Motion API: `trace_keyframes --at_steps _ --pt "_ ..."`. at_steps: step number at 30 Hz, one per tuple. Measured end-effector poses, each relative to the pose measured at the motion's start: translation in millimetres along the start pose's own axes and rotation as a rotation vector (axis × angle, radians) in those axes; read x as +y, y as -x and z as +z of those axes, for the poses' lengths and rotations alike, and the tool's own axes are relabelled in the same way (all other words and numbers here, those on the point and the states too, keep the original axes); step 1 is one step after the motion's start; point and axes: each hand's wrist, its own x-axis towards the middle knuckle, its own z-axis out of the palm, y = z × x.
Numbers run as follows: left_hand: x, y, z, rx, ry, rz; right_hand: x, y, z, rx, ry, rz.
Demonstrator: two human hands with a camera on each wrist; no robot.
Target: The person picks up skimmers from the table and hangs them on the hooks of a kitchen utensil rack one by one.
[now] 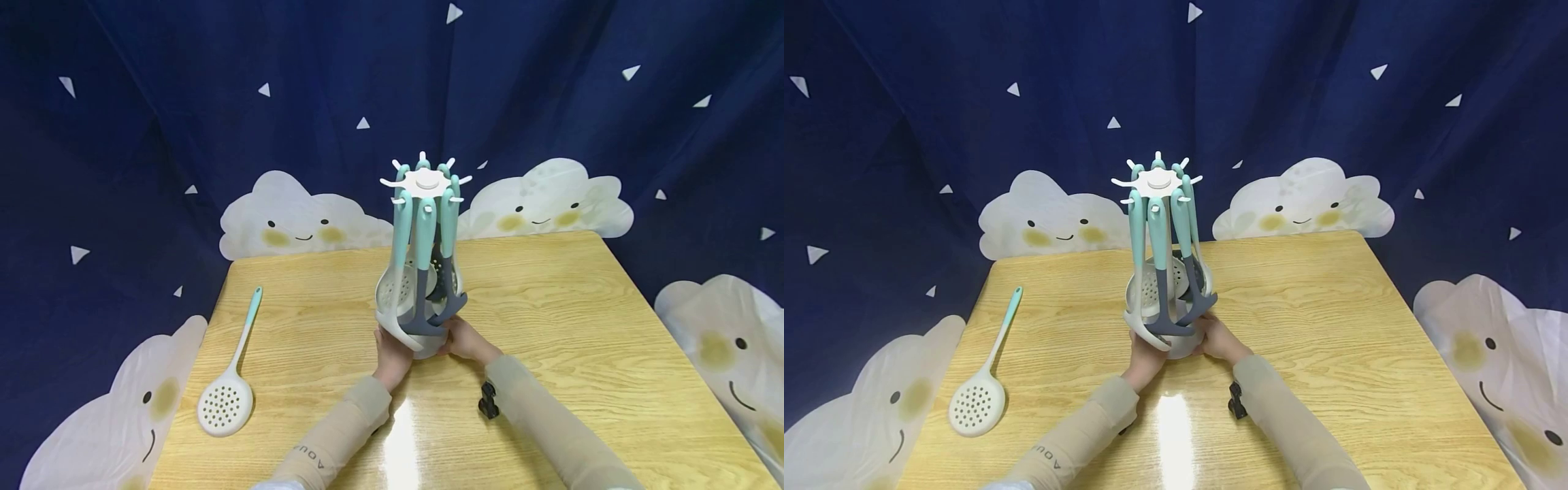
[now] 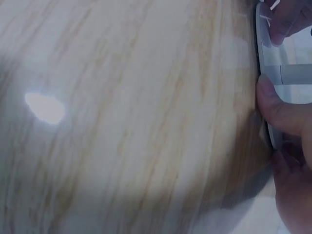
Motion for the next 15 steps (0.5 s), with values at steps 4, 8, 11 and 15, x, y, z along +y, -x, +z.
trace_keyframes --at_steps 4,8,11,15 --pt "1.1 -0.1 3.9 0.119 -0.416 0.040 2.0 -1.5 -1.8 -0.037 -0.009 0.033" --pt "4.8 0.5 3.6 0.128 -0.342 0.017 3.5 -2.8 -4.1 -0.053 -0.003 0.047" --pt "7.8 1.2 1.9 0.122 -0.291 -0.002 3.5 -3.7 -6.2 -0.056 -0.013 0.050" --pt "11.1 1.7 0.4 0.126 -0.294 -0.009 2.4 -3.9 -8.7 -0.069 -0.033 0.069"
